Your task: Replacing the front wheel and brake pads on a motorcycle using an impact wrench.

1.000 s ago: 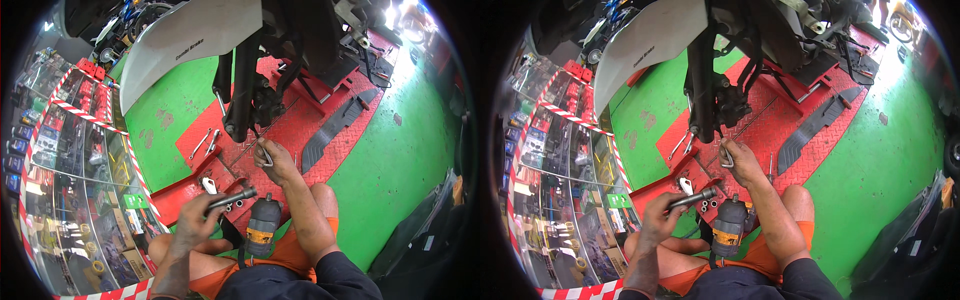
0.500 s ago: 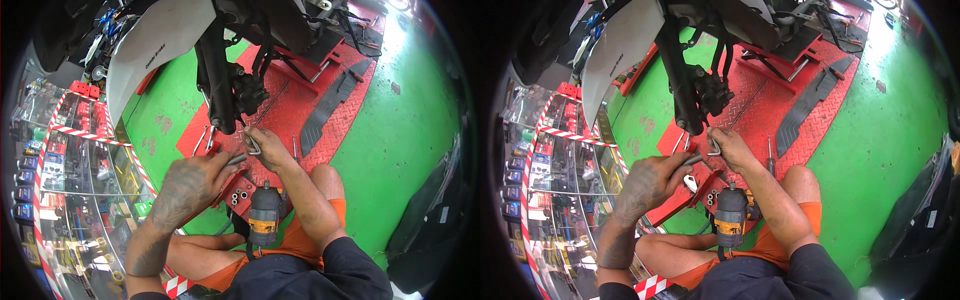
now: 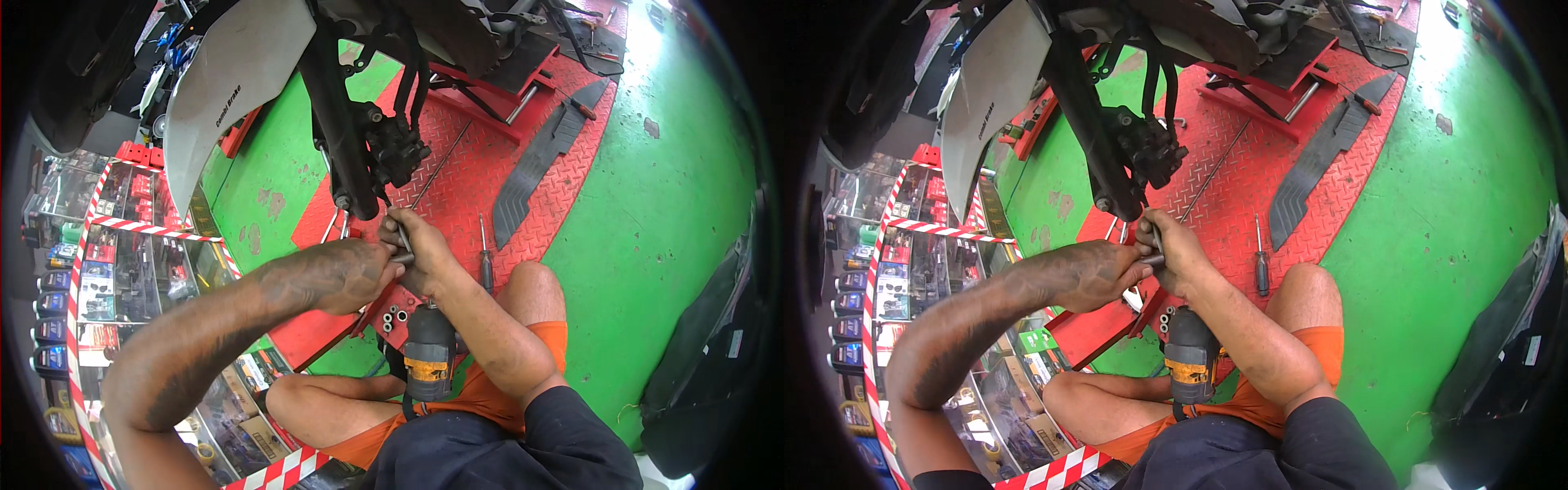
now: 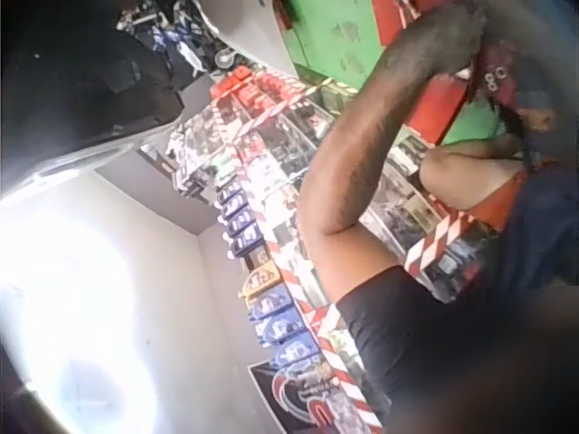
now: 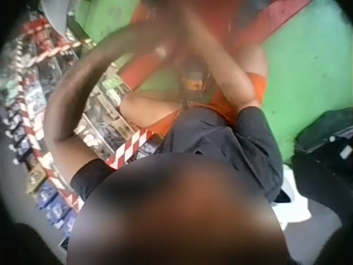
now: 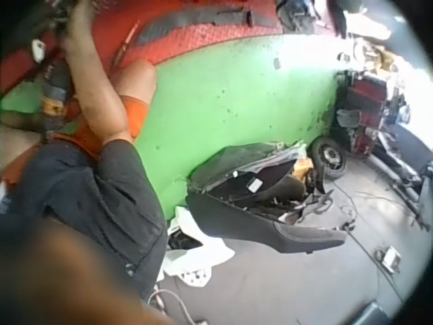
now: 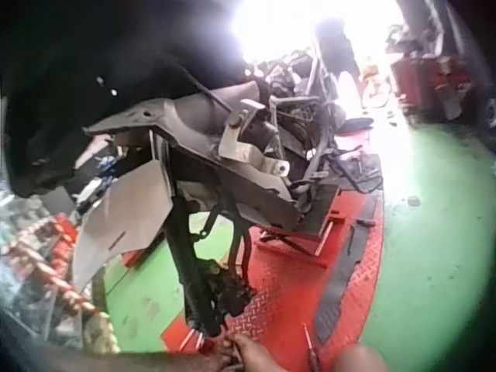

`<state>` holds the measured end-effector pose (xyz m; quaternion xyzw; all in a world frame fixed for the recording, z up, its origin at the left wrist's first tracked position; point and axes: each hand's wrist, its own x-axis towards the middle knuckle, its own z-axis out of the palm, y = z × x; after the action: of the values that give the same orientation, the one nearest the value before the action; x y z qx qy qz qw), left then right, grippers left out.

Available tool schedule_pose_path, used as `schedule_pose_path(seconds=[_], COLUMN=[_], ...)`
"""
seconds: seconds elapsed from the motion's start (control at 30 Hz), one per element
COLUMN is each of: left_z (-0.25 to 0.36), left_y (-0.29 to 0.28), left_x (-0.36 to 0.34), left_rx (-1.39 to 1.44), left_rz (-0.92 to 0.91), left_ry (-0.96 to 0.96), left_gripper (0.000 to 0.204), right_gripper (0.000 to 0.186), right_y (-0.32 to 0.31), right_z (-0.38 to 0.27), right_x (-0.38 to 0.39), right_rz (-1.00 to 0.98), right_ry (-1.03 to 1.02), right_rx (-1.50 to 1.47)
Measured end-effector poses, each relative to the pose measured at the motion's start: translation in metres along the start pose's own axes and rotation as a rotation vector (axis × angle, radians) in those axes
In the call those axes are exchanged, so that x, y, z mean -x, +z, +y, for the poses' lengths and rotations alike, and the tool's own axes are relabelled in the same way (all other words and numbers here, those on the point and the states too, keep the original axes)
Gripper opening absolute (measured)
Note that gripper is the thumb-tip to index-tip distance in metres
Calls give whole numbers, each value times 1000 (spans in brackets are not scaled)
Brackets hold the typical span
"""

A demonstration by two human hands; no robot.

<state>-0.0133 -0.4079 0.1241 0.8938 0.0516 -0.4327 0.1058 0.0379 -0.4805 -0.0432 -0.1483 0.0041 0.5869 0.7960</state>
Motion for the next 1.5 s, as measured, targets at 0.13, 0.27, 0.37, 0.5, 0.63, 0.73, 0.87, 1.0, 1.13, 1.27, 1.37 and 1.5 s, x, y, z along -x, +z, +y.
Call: schedule_pose_path(seconds=[0.13, 0.27, 0.37, 0.5, 0.63, 0.73, 0.87, 1.0, 1.13, 1.27, 1.37, 1.5], left_z=[2, 0, -4, -10, -10, -11, -19, -18, -9, -44, -65, -69], left_y=[-11, -10, -2, 5, 11, 17, 23, 31, 42, 50, 71, 102], left_x=[-11, -12, -10, -7, -10, -12, -10, -15, -61, -42, -18, -13], left_rx=[145, 188, 225, 172, 340, 320, 342, 421, 387, 370, 221, 153], left_rz=[-78, -160, -79, 36, 4, 84, 139, 116, 904, 362, 430, 413], left_ry=[16, -122, -60, 91, -47, -4, 58, 24, 771, 285, 526, 441], left_gripper=[48, 43, 40, 39, 40, 40, 39, 31, 25, 20, 27, 33], right_gripper=[30, 30, 28, 24, 24, 24, 24, 25, 28, 37, 38, 37], right_y=[20, 23, 19, 17, 16, 11, 17, 47, 51, 65, 53, 28], right_z=[0, 2, 5, 6, 1, 2, 4, -22, -84, -43, -4, 14], right_x=[1, 3, 1, -1, 3, 3, 1, 7, 41, 34, 33, 39], right_rz=[14, -31, -165, -92, -42, -38, -15, 129, -127, 292, 122, 195], right_ry=[57, 48, 54, 4, 1, -4, -17, 31, -267, -119, -184, -200], right_rx=[-560, -658, -883, -777, -692, -631, -631, -557, -61, -118, -81, -107])
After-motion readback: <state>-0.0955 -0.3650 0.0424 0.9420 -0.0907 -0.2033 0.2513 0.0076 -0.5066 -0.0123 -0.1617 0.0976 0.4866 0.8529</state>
